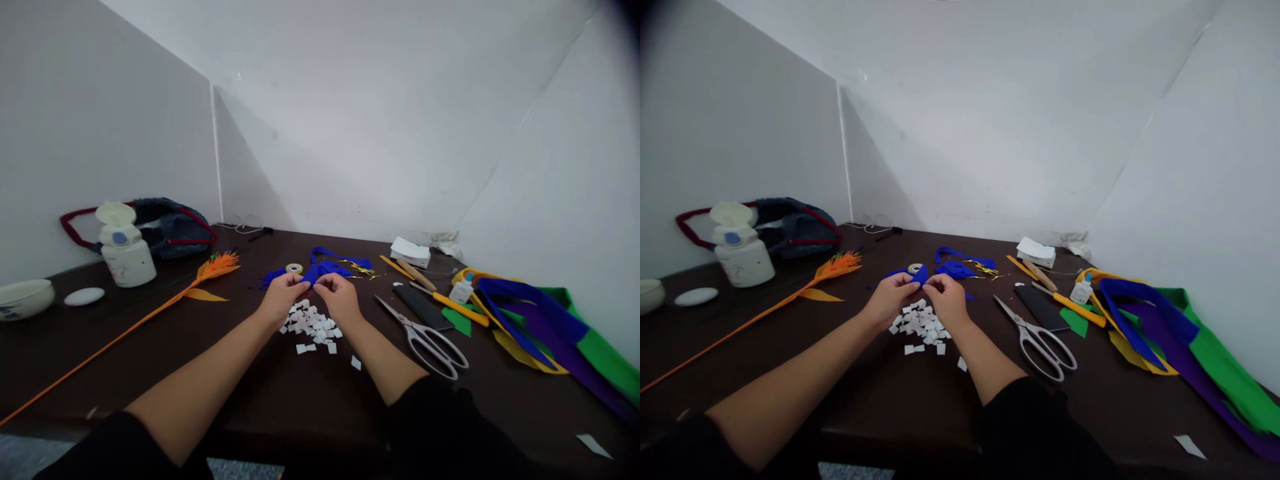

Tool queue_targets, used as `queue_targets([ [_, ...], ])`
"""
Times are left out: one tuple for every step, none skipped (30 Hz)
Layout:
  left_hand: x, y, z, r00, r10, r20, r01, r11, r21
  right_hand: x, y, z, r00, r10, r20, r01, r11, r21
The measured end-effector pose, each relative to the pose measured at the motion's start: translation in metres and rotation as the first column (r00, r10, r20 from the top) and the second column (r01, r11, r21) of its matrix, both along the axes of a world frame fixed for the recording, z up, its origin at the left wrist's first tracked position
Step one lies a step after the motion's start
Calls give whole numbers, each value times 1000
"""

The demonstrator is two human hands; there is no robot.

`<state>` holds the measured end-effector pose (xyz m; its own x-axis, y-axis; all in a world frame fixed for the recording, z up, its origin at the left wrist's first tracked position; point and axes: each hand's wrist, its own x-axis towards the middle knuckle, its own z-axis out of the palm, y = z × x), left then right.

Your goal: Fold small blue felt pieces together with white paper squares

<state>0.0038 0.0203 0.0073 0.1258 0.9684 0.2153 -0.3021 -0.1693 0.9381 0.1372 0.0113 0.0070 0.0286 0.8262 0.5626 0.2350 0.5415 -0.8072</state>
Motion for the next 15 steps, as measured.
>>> queue_targets([
  [0, 0, 0, 1000, -10, 1, 10, 1000, 4, 0, 0, 1, 1000, -14, 10, 14, 1000, 10],
  [0, -1, 0, 1000, -18, -1, 18, 1000, 9, 1, -1, 1, 999, -30, 24, 29, 999, 22],
  [0, -1, 0, 1000, -24, -4, 24, 1000, 13, 1, -1, 1, 998, -46, 38, 45, 998, 38],
  [1, -1, -1, 1000, -30, -7, 30, 999, 16, 1, 0, 1, 997, -60, 51, 57, 997, 55],
  [1, 0, -1, 999, -37, -5, 37, 999, 18, 2, 0, 0, 996, -68, 62, 64, 996, 69],
  [1, 0, -1, 999, -46, 0, 46, 999, 20, 2, 0, 0, 995, -70, 68, 65, 995, 78],
  [1, 0, -1, 998, -56, 9, 56, 998, 21, 3, 1, -1, 995, -68, 69, 62, 995, 82],
  [2, -1, -1, 997, -69, 17, 68, 997, 21, 3, 1, -1, 996, -63, 66, 58, 995, 83],
  [2, -1, -1, 997, -79, 23, 78, 997, 19, 3, 1, -2, 996, -59, 62, 53, 995, 85],
  [2, -1, -1, 996, -82, 26, 81, 997, 15, 4, 2, -2, 997, -53, 58, 48, 995, 87],
  [2, -1, -1, 996, -80, 26, 80, 997, 9, 4, 2, -2, 997, -47, 55, 42, 995, 92],
  [2, -1, 0, 997, -77, 27, 77, 997, 2, 4, 2, -3, 998, -39, 52, 34, 995, 97],
  [2, -1, 1, 997, -69, 32, 70, 998, -7, 4, 2, -3, 998, -27, 48, 22, 995, 101],
  [2, -2, 1, 997, -60, 40, 60, 998, -16, 4, 2, -3, 999, -13, 38, 9, 995, 100],
  [2, -2, 2, 997, -51, 50, 52, 998, -26, 4, 2, -4, 1000, 3, 21, -5, 996, 88],
])
